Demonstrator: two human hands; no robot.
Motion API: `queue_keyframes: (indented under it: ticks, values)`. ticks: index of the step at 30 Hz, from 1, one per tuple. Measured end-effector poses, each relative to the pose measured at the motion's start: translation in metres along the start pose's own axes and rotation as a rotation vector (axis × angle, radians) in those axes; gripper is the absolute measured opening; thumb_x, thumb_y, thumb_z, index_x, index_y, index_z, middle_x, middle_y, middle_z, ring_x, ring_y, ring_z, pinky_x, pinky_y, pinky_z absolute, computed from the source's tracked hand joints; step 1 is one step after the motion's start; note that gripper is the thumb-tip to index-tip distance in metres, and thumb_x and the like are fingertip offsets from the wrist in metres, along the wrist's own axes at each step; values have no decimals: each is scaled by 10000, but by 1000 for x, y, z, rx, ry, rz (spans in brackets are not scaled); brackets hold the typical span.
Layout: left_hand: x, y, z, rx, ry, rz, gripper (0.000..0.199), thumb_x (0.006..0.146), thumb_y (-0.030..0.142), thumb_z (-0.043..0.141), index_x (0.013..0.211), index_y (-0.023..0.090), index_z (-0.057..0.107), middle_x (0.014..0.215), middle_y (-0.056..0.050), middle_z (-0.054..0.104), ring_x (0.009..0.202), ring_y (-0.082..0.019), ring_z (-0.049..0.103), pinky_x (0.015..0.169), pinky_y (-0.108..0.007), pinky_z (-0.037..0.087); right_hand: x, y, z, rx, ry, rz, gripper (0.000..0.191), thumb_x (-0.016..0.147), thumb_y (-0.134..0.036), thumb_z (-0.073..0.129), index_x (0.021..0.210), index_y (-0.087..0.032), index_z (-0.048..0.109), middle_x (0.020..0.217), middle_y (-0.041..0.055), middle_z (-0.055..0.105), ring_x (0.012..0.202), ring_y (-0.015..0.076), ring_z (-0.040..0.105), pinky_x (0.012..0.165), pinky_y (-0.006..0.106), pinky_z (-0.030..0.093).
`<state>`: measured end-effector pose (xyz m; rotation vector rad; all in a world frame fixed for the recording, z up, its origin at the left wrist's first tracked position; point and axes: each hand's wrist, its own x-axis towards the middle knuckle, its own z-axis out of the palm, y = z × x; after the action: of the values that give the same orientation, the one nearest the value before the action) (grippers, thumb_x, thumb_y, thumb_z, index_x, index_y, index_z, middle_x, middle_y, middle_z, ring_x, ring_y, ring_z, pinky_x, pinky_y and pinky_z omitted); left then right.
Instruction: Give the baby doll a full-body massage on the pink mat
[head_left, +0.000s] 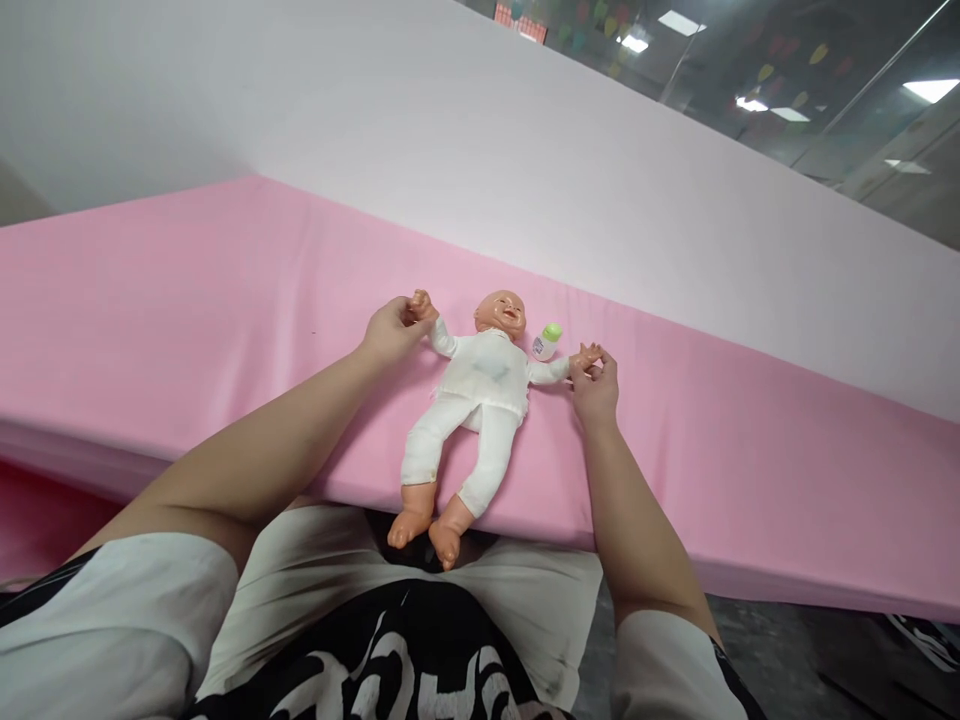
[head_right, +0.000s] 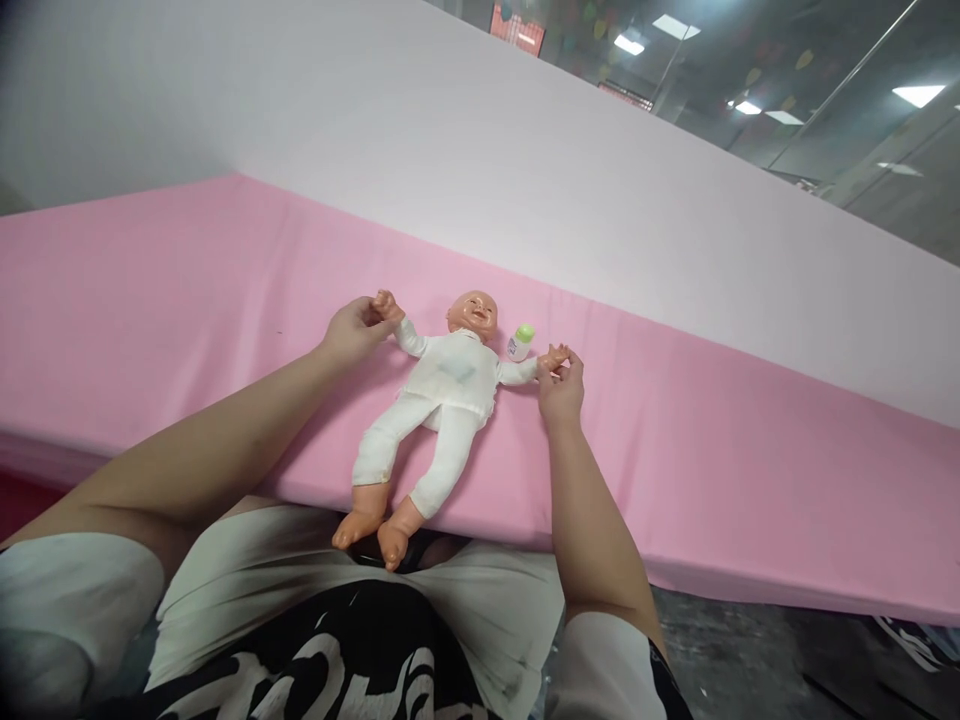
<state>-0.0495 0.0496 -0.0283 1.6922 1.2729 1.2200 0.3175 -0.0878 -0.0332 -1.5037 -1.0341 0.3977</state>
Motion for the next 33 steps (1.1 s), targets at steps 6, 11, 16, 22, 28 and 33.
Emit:
queue_keyframes:
  ticks: [6,11,16,22,28,33]
  values:
    - [-35,41,9,274,-265,439,354,884,436,658,1167,235,724,1142,-68,772,1000,-250,703,936,-372,549,-39,-34,25,-154,-286,-451,458,922,-308,686,1372,-279,608,1363,77,699,1103,236,719,948,417,623]
    - [-41,41,17,511,-406,725,384,828,225,631,1182,253,775,1221,-74,757,1132,-275,685,1024,-396,515,-54,-46,38,-449,-535,-740,320,903,-153,656,1156,-293,791,1201,69,737,1180,286,653,1103,509,538]
    - [-40,35,24,491,-381,729,390,863,261,634,1224,253,782,1248,-68,763,1151,-283,684,1055,-410,500,-50,-40,37,-391,-529,-720,331,911,-190,672,1181,-322,810,1211,57,734,1172,267,658,1084,487,552]
    - [-30,33,15,206,-156,323,368,890,415,678,1199,226,744,1081,-51,780,910,-234,701,856,-359,537,-28,-29,28,-67,-187,-306,480,862,-372,764,1318,-241,691,1184,74,763,981,223,727,888,401,629]
    - [5,-1,-7,284,55,-70,295,838,421,733,980,205,591,989,-80,705,854,-230,633,803,-359,481,9,1,-3,176,40,154,673,851,-457,789,1419,-237,501,1000,49,770,799,178,743,695,314,645]
    - [16,-16,-12,268,17,-203,301,816,445,730,934,225,562,908,-81,677,831,-254,632,766,-370,490,21,18,-17,235,-103,501,448,776,-323,839,1163,-213,642,822,7,734,592,128,678,539,242,614]
